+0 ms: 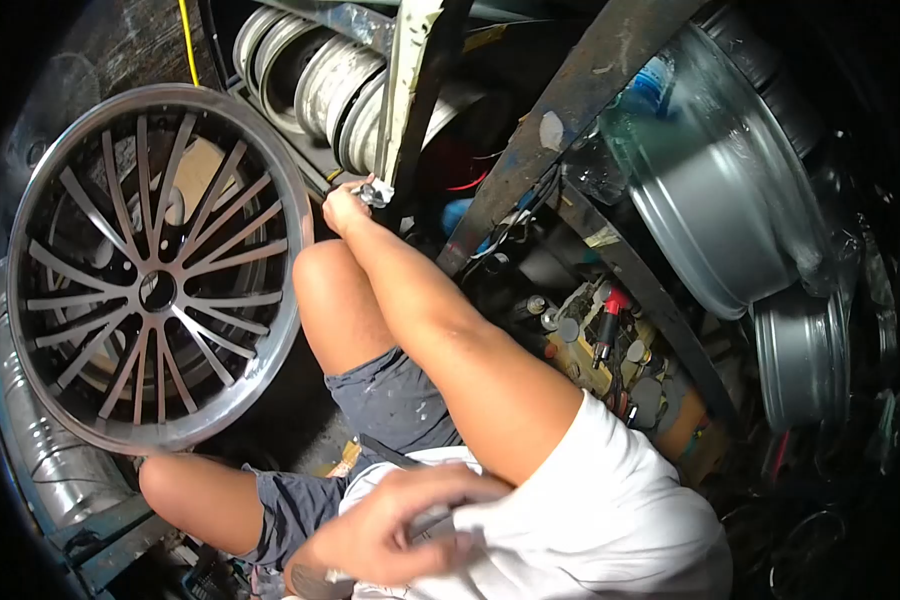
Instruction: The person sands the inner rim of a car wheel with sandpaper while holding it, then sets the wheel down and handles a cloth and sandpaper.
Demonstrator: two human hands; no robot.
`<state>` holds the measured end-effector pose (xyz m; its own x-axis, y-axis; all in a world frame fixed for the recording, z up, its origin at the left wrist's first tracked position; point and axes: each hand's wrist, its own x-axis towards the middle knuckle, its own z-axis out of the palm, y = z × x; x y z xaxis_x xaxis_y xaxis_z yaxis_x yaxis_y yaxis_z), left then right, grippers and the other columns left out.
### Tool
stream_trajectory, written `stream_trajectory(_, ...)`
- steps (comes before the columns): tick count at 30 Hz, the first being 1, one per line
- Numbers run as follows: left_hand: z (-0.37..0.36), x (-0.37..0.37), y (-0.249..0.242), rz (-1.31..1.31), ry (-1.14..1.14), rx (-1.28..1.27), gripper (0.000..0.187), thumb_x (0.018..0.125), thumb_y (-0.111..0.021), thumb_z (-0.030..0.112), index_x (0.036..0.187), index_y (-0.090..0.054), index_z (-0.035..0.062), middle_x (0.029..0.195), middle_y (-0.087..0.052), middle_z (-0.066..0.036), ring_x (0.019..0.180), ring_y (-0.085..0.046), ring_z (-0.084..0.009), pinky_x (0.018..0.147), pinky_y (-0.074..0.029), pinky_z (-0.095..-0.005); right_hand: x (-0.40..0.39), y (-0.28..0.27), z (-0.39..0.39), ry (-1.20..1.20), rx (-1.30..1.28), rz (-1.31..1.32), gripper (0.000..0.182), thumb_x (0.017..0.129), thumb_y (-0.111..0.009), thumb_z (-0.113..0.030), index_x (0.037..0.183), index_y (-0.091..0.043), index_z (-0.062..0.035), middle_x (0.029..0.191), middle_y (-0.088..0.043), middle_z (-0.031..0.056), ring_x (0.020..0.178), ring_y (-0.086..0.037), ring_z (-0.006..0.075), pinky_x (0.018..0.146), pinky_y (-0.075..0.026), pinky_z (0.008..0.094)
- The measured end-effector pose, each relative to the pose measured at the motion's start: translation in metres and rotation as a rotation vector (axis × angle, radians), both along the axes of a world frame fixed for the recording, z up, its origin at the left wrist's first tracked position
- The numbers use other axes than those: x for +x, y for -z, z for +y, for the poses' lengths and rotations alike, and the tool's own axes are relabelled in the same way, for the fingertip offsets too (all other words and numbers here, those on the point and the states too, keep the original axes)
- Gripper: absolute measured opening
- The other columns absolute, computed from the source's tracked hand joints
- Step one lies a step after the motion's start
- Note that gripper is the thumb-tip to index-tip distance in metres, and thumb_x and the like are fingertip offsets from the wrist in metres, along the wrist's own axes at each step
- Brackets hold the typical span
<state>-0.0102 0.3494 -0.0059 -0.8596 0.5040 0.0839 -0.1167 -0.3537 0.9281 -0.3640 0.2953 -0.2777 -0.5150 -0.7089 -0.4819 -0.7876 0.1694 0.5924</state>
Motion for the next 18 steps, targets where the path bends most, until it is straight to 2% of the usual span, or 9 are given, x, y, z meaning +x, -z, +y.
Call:
stream_trajectory(2,0.002,-0.004,0.016,-0.190,-0.181,0.041,0.026,0.087,-0.062,0.006,0.109,-0.066,-0.0069,0.098,-0.069,-0.013,0.089,-0.065,-0.0199,0.081,-0.051,-0.0311,0.006,-0.009,0.002,-0.023,-0.040,0.049,0.027,0.094,-0.057,-0.021,0.107,-0.077,-0.0097,0.102,-0.075,0.0066,0.086,-0.071,0.0399,0.061,-0.050,0.0829)
stream_trajectory(3,0.003,-0.008,0.027,-0.322,-0.308,0.097,0.020,0.089,-0.063,0.006,0.106,-0.067,-0.0033,0.096,-0.068,-0.008,0.085,-0.062,-0.0142,0.078,-0.050,-0.0278,0.012,-0.030,0.007,-0.013,-0.073,-0.031,0.027,0.094,-0.057,-0.021,0.109,-0.077,-0.0101,0.103,-0.075,0.0058,0.088,-0.071,0.0398,0.061,-0.051,0.0827)
stream_trajectory(5,0.002,-0.026,0.061,-0.303,-0.534,0.085,0.013,0.090,-0.064,0.008,0.099,-0.065,-0.0026,0.091,-0.064,-0.002,0.080,-0.055,-0.0064,0.071,-0.045,-0.0233,0.014,-0.033,0.008,-0.048,-0.046,0.003,0.027,0.095,-0.056,-0.019,0.110,-0.076,-0.0098,0.104,-0.074,0.0057,0.089,-0.071,0.0395,0.060,-0.052,0.0806)
stream_trajectory(7,0.005,-0.041,0.078,-0.361,-0.754,0.079,0.011,0.092,-0.063,0.008,0.096,-0.064,-0.0018,0.090,-0.062,0.000,0.078,-0.051,-0.0042,0.069,-0.041,-0.0209,0.010,-0.028,0.007,-0.059,-0.011,-0.020,0.027,0.095,-0.056,-0.019,0.110,-0.077,-0.0095,0.104,-0.074,0.0063,0.088,-0.071,0.0389,0.058,-0.053,0.0798)
stream_trajectory(8,0.004,-0.042,0.085,-0.345,-0.788,0.114,0.011,0.092,-0.060,0.005,0.100,-0.065,-0.0015,0.091,-0.061,0.000,0.080,-0.052,-0.0050,0.072,-0.042,-0.0216,0.006,-0.023,0.007,-0.090,0.024,-0.013,0.027,0.095,-0.056,-0.018,0.109,-0.077,-0.0097,0.104,-0.075,0.0068,0.088,-0.071,0.0384,0.057,-0.053,0.0794)
stream_trajectory(11,0.003,-0.033,0.073,-0.333,-0.521,0.192,0.014,0.093,-0.061,0.007,0.105,-0.065,-0.0010,0.090,-0.061,0.001,0.080,-0.053,-0.0054,0.074,-0.044,-0.0229,0.008,-0.031,0.007,-0.074,0.019,-0.021,0.027,0.094,-0.057,-0.019,0.109,-0.077,-0.0097,0.104,-0.075,0.0077,0.088,-0.071,0.0386,0.057,-0.052,0.0795)
stream_trajectory(12,0.005,-0.031,0.057,-0.274,-0.408,0.188,0.020,0.093,-0.066,0.011,0.108,-0.064,-0.0009,0.091,-0.061,0.001,0.083,-0.054,-0.0069,0.077,-0.044,-0.0239,0.008,-0.029,0.006,-0.065,-0.001,-0.007,0.027,0.094,-0.057,-0.019,0.109,-0.077,-0.0095,0.103,-0.075,0.0079,0.087,-0.071,0.0387,0.057,-0.052,0.0793)
stream_trajectory(13,0.012,-0.025,0.047,-0.313,-0.396,0.122,0.022,0.091,-0.071,0.014,0.107,-0.065,-0.0001,0.091,-0.061,0.001,0.085,-0.054,-0.0070,0.078,-0.044,-0.0240,0.008,-0.027,0.006,-0.054,-0.023,0.008,0.027,0.094,-0.057,-0.019,0.108,-0.078,-0.0093,0.102,-0.075,0.0082,0.087,-0.071,0.0389,0.057,-0.052,0.0791)
stream_trajectory(18,0.005,-0.025,0.041,0.214,-0.361,-0.304,0.020,0.086,-0.074,0.012,0.102,-0.068,0.0027,0.098,-0.064,-0.008,0.091,-0.060,-0.0196,0.085,-0.045,-0.0335,0.009,-0.023,0.011,-0.129,0.029,0.111,0.027,0.095,-0.055,-0.019,0.107,-0.077,-0.0095,0.101,-0.075,0.0070,0.083,-0.071,0.0391,0.055,-0.054,0.0754)
